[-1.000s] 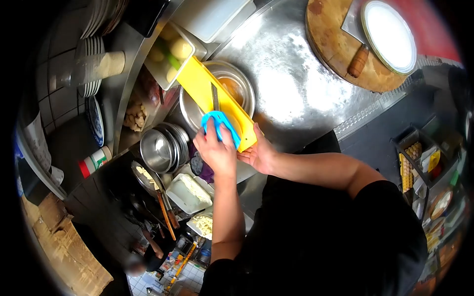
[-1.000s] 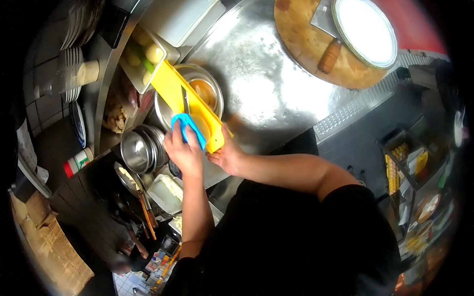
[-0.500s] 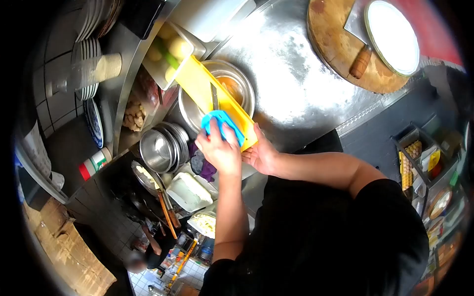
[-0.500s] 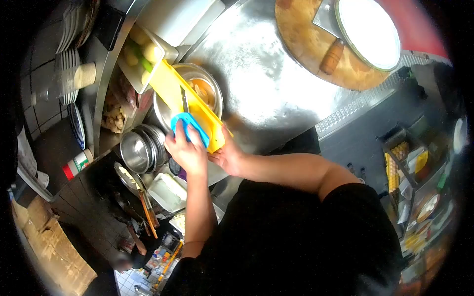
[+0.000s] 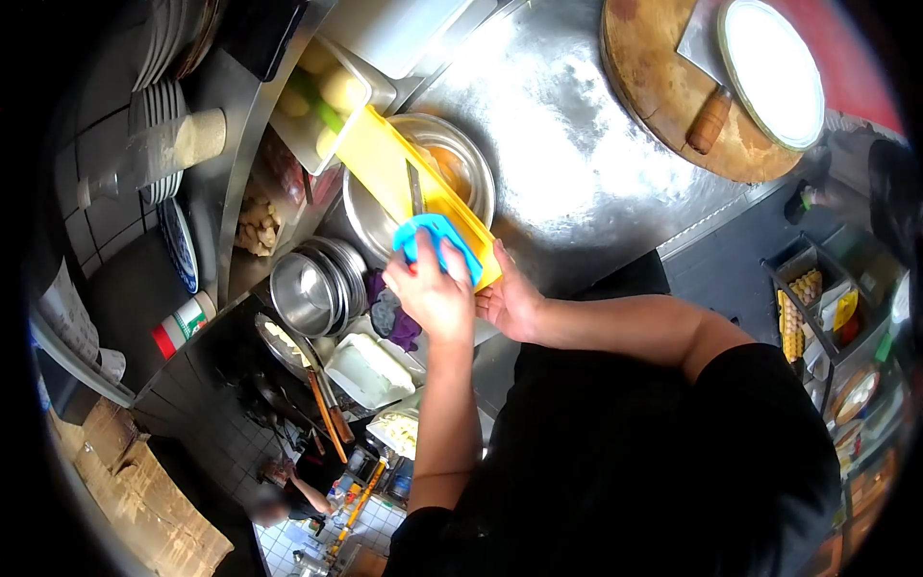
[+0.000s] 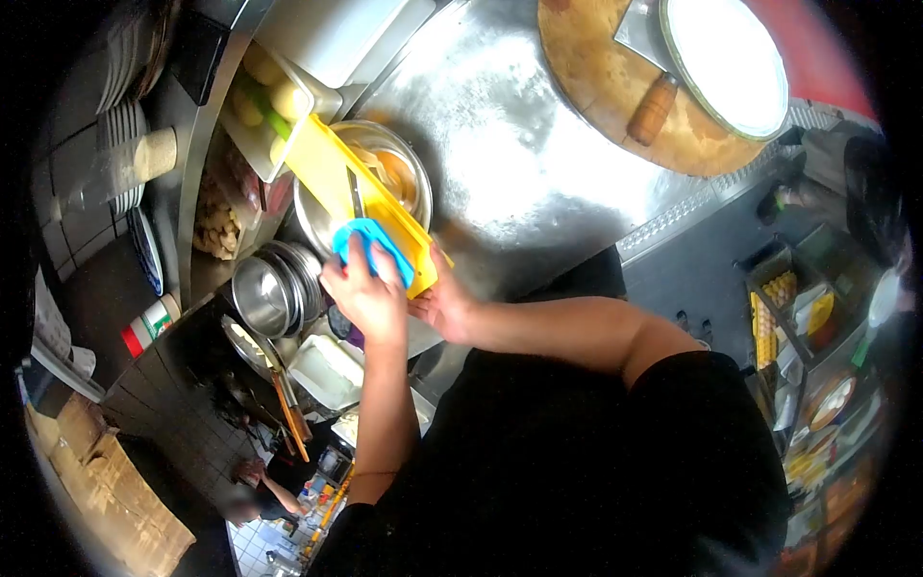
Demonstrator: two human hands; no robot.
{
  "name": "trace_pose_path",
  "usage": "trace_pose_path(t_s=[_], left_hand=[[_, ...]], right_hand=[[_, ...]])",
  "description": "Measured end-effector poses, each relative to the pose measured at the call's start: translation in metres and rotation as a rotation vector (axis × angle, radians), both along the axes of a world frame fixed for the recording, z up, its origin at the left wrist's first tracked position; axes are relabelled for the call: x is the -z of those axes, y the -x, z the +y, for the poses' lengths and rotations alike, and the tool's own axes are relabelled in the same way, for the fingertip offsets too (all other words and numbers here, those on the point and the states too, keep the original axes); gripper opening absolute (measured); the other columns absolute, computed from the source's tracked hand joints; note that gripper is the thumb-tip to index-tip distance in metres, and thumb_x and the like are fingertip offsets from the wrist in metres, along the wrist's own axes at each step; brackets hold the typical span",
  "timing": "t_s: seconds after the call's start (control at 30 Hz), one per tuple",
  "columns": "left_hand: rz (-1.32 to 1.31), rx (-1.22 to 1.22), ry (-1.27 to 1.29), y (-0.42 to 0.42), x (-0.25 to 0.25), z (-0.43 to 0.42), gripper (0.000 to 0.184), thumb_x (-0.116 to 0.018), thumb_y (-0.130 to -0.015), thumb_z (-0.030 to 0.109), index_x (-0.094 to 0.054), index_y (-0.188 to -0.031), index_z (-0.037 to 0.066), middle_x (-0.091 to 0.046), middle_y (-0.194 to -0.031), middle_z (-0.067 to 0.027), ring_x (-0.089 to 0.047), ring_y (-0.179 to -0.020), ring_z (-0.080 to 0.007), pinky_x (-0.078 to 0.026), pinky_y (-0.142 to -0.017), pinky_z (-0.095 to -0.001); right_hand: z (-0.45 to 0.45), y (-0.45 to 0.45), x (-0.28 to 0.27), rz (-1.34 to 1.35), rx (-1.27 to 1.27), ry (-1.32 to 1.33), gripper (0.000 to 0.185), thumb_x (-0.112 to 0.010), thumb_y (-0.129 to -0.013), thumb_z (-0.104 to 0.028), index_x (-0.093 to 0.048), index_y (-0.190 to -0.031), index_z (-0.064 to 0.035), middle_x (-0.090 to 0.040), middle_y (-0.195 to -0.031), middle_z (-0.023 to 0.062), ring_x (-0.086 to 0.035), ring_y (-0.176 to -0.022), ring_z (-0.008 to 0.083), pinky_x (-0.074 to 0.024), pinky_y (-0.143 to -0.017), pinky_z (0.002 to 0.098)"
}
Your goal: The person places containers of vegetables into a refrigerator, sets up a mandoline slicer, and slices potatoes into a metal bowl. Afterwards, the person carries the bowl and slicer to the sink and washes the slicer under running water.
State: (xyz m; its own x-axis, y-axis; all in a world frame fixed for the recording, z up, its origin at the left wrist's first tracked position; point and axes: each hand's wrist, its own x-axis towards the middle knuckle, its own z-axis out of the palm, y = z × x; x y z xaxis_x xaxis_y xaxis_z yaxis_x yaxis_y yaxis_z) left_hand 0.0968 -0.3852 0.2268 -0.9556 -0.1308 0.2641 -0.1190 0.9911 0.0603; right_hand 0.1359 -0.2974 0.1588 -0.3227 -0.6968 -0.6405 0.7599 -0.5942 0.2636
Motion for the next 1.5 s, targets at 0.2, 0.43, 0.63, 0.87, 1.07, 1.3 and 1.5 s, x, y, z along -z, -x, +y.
trace_pose_path(t_s=[0.2,0.43,0.63,0.87,1.07,1.3,1.5], left_hand=[[0.131,-0.107,0.094,0.138,0.009,-0.057,0.028,-0.061,-0.095,0.028,-0.069,-0.109,0.006,-0.059,-0.093,-0.0281,-0.058,-0.091,-0.047,-0.049,-0.08,-0.0546],[-0.013,0.002,0.03,-0.001,0.005,-0.004,0.032,-0.071,-0.087,0.026,-0.071,-0.113,0.009,-0.058,-0.1,-0.0266,-0.057,-0.089,-0.0424,-0.051,-0.076,-0.0503],[0.173,-0.008,0.121,0.118,0.023,-0.059,0.028,-0.062,-0.094,0.03,-0.07,-0.108,0.007,-0.061,-0.099,-0.03,-0.059,-0.094,-0.0461,-0.05,-0.082,-0.0527],[-0.022,-0.027,0.049,0.033,0.003,-0.016,0.033,-0.068,-0.091,0.026,-0.07,-0.117,0.006,-0.059,-0.097,-0.0292,-0.059,-0.088,-0.0455,-0.05,-0.081,-0.0514],[0.065,-0.058,0.14,0.075,0.021,-0.042,0.029,-0.065,-0.092,0.027,-0.07,-0.113,0.007,-0.06,-0.093,-0.0274,-0.058,-0.088,-0.0423,-0.05,-0.076,-0.0518],[0.054,-0.003,0.094,0.079,0.015,-0.048,0.028,-0.063,-0.094,0.027,-0.07,-0.111,0.006,-0.059,-0.097,-0.0284,-0.059,-0.091,-0.0449,-0.05,-0.081,-0.0522],[0.023,-0.027,0.056,0.027,0.017,-0.017,0.028,-0.064,-0.094,0.025,-0.071,-0.114,0.006,-0.057,-0.094,-0.0261,-0.059,-0.09,-0.0431,-0.049,-0.082,-0.0519]], right_hand=[[0.007,0.009,-0.013,-0.087,-0.082,-0.095,0.084,-0.035,-0.097,-0.074,-0.043,-0.147,-0.0065,-0.053,-0.141,0.0145,-0.048,-0.131,0.0377,-0.0347,-0.117,0.0447],[0.005,0.005,-0.004,-0.067,-0.031,0.002,0.078,-0.032,-0.099,-0.071,-0.047,-0.145,-0.0099,-0.057,-0.138,0.0106,-0.056,-0.123,0.0254,-0.0362,-0.115,0.0403],[0.004,0.007,-0.005,-0.086,-0.065,-0.067,0.085,-0.036,-0.096,-0.074,-0.042,-0.148,-0.0072,-0.05,-0.145,0.0144,-0.047,-0.132,0.0354,-0.0329,-0.117,0.045],[0.005,0.005,-0.007,-0.05,-0.024,-0.049,0.083,-0.036,-0.096,-0.074,-0.043,-0.146,-0.0082,-0.053,-0.141,0.0147,-0.047,-0.131,0.0341,-0.0321,-0.118,0.0449],[0.004,0.009,-0.009,-0.11,-0.056,-0.052,0.081,-0.035,-0.097,-0.073,-0.046,-0.144,-0.0084,-0.055,-0.14,0.0134,-0.051,-0.128,0.0296,-0.0336,-0.117,0.042],[0.005,0.006,-0.005,-0.075,-0.045,-0.028,0.085,-0.037,-0.096,-0.074,-0.04,-0.148,-0.0066,-0.05,-0.144,0.0156,-0.046,-0.132,0.0329,-0.0297,-0.119,0.0449],[0.004,0.006,-0.004,-0.051,0.015,-0.022,0.084,-0.038,-0.097,-0.073,-0.039,-0.148,-0.0062,-0.049,-0.145,0.0167,-0.045,-0.133,0.0336,-0.0308,-0.119,0.0463]])
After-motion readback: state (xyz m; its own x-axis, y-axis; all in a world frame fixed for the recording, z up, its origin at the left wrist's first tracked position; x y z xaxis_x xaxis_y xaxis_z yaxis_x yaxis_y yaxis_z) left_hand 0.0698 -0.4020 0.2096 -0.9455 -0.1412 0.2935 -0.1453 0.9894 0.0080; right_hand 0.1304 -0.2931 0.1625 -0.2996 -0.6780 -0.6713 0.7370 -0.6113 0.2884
